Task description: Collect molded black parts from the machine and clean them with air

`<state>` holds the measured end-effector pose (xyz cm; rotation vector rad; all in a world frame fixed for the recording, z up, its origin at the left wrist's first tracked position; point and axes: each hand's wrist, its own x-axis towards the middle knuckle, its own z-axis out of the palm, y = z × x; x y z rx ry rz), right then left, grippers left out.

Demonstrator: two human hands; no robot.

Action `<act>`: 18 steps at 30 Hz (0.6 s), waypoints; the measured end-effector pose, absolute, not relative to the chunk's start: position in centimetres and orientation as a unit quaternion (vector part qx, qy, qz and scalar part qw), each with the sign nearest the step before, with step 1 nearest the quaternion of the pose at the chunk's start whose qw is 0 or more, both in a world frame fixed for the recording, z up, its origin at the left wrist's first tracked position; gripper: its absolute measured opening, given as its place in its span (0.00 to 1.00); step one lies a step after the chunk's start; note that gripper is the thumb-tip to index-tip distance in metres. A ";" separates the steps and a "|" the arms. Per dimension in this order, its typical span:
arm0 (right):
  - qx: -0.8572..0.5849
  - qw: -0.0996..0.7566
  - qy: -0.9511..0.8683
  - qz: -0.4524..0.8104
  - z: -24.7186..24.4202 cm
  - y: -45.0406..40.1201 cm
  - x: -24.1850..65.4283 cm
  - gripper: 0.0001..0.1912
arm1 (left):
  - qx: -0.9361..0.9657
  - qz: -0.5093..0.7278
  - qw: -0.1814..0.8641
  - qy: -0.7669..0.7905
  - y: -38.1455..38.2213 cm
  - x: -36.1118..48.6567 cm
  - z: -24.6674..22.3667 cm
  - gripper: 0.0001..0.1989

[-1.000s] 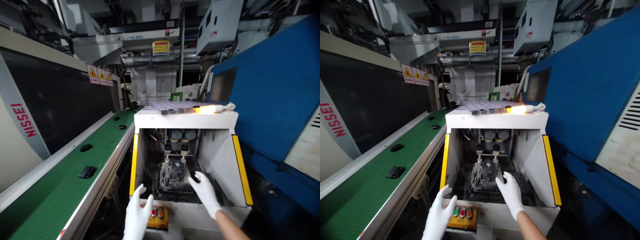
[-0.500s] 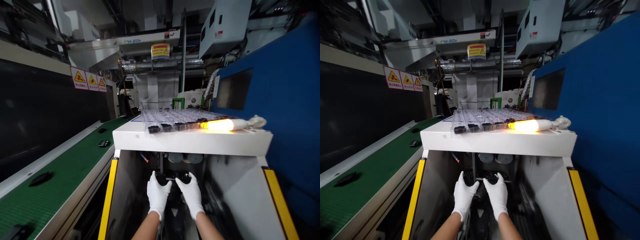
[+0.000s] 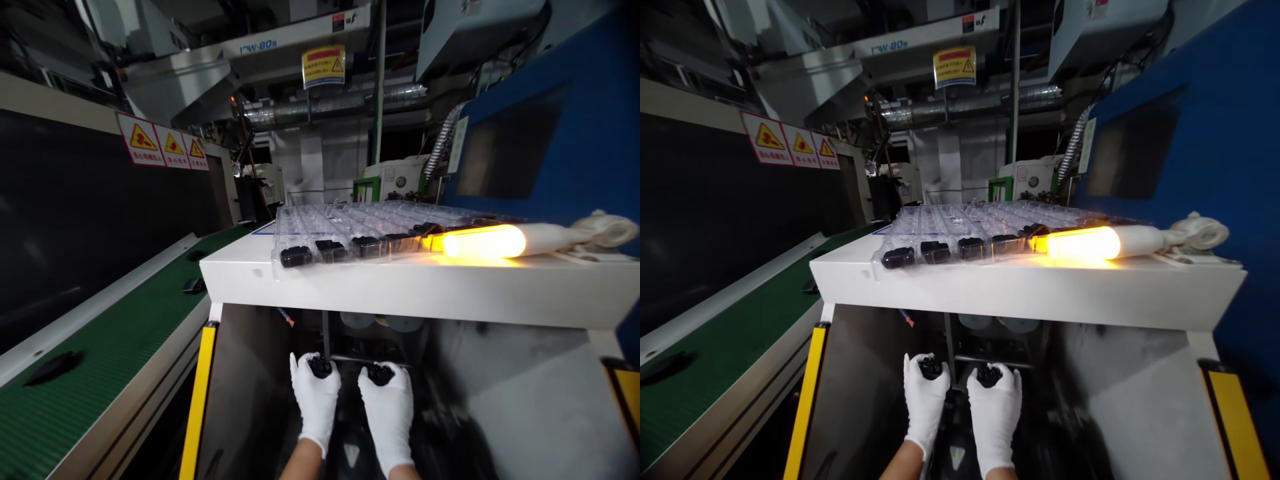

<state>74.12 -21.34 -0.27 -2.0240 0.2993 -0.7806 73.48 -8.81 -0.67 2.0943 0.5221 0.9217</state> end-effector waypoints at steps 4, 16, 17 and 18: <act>-0.843 0.394 0.061 -0.361 -0.3 -21.7 74.3 0.09 | 0.839 0.367 0.360 0.179 -8.8 73.5 -0.5 0.08; -0.828 0.440 0.098 -0.335 -0.3 -21.7 74.1 0.13 | 0.828 0.363 0.373 0.207 -9.2 73.3 -0.1 0.06; -0.823 0.452 0.113 -0.327 -0.2 -21.8 74.0 0.13 | 0.824 0.366 0.376 0.213 -9.3 73.3 0.1 0.07; -0.822 0.455 0.116 -0.324 -0.2 -21.8 74.0 0.13 | 0.825 0.370 0.373 0.210 -9.4 73.1 0.3 0.07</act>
